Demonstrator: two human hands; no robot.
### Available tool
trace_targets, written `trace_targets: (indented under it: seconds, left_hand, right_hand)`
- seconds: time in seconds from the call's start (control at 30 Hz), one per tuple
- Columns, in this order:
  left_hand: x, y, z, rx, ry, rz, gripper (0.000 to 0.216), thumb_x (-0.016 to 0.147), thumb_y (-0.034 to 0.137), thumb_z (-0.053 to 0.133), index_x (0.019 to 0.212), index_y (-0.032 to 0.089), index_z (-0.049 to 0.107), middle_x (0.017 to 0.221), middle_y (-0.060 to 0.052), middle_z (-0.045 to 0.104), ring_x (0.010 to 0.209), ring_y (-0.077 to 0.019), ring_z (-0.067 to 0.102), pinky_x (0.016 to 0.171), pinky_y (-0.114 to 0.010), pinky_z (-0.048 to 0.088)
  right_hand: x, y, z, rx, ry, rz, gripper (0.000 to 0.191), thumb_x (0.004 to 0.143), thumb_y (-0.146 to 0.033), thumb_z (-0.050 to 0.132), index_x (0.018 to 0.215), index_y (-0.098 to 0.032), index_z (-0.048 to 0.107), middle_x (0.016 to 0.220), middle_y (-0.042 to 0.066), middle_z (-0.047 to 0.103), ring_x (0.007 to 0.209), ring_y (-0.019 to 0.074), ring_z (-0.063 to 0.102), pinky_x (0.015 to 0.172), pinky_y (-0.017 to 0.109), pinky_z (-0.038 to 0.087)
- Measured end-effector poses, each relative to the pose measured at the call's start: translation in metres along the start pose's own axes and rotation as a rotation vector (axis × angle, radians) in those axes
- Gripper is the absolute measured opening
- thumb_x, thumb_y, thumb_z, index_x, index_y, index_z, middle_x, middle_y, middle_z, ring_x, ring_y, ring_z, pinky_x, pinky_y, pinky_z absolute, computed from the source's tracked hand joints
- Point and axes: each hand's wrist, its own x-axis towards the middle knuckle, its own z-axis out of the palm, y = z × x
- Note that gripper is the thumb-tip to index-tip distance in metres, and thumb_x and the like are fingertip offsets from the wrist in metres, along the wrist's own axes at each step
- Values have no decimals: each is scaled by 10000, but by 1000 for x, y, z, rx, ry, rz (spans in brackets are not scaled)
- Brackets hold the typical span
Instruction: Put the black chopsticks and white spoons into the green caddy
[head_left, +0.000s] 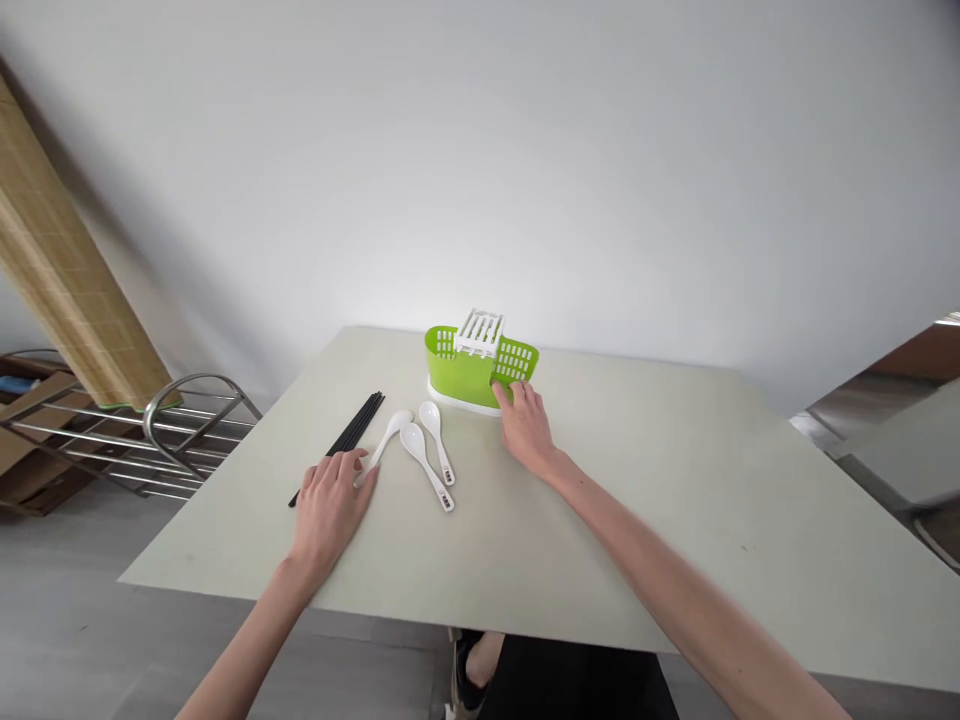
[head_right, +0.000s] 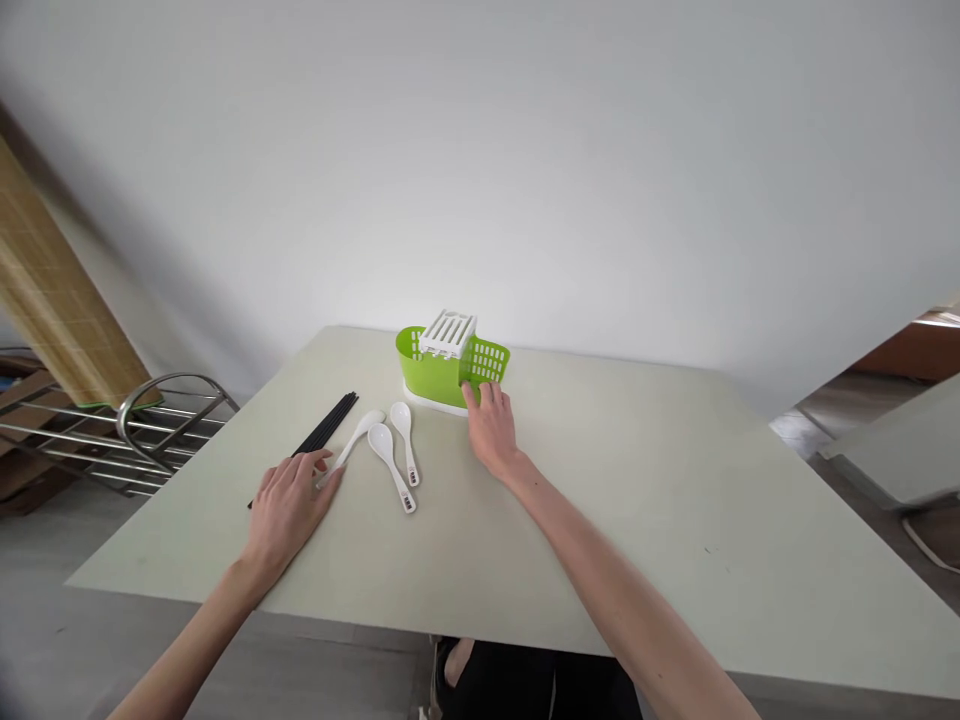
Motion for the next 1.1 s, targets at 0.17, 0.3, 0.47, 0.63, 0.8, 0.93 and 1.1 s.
trace_targets:
  seconds: [0.17,0.3,0.47,0.63,0.8,0.93,1.1]
  left_hand:
    - [-3,1,3,3,19,-17,309,1026,453,450,1168,259,645,966,-95,735,964,-323,710,900,-469,484]
    - [-5,-1,5,20,9,-10,304,1041,444,448,1165,234,630,964,-88,725,924,-303,707,865,-448,488]
    - [-5,-3,4,28,11,-4,306,1048,462,471,1163,215,609,953,-68,719,908,-274,702,869,-423,482]
    - [-3,-1,1,43,-1,-2,282,1038,436,476,1151,213,605,929,-60,713,919,-275,696,883,-426,463]
    - [-5,1,-2,38,6,-8,292,1014,438,493,1155,207,604,861,-38,688,884,-267,684,919,-440,446]
    - [-5,4,-6,21,73,46,319,991,462,539,1174,212,613,941,-58,688,924,-277,667,921,-440,452]
    - [27,16,-23,-75,156,97,266,1007,425,517,1144,218,614,995,-74,674,966,-269,645,950,-428,468]
  right_hand:
    - [45,-44,11,7,-127,-7,686,869,36,487,1528,-153,482,1317,221,586,1259,354,504,1032,504,471]
    - [70,-75,18,44,-162,-34,689,870,11,553,1536,-146,477,1350,214,593,1283,346,514,1035,485,482]
    - [76,-88,14,114,-197,-85,730,898,-60,565,1605,-135,397,1539,206,515,1484,355,394,1121,484,457]
    - [23,-75,3,336,-121,-110,793,928,-49,419,1690,-169,232,1740,121,276,1632,277,172,1268,471,336]
    - [-60,-45,-7,499,-148,-47,744,1018,-153,386,1714,-259,146,1716,95,348,1613,249,262,1278,495,351]
    - [-122,-1,-20,527,-152,53,649,1075,-297,385,1699,-317,209,1702,74,383,1576,271,355,1269,517,372]
    - [-182,57,-44,505,-152,289,593,1087,-461,393,1662,-346,304,1688,55,414,1545,312,408,1238,549,412]
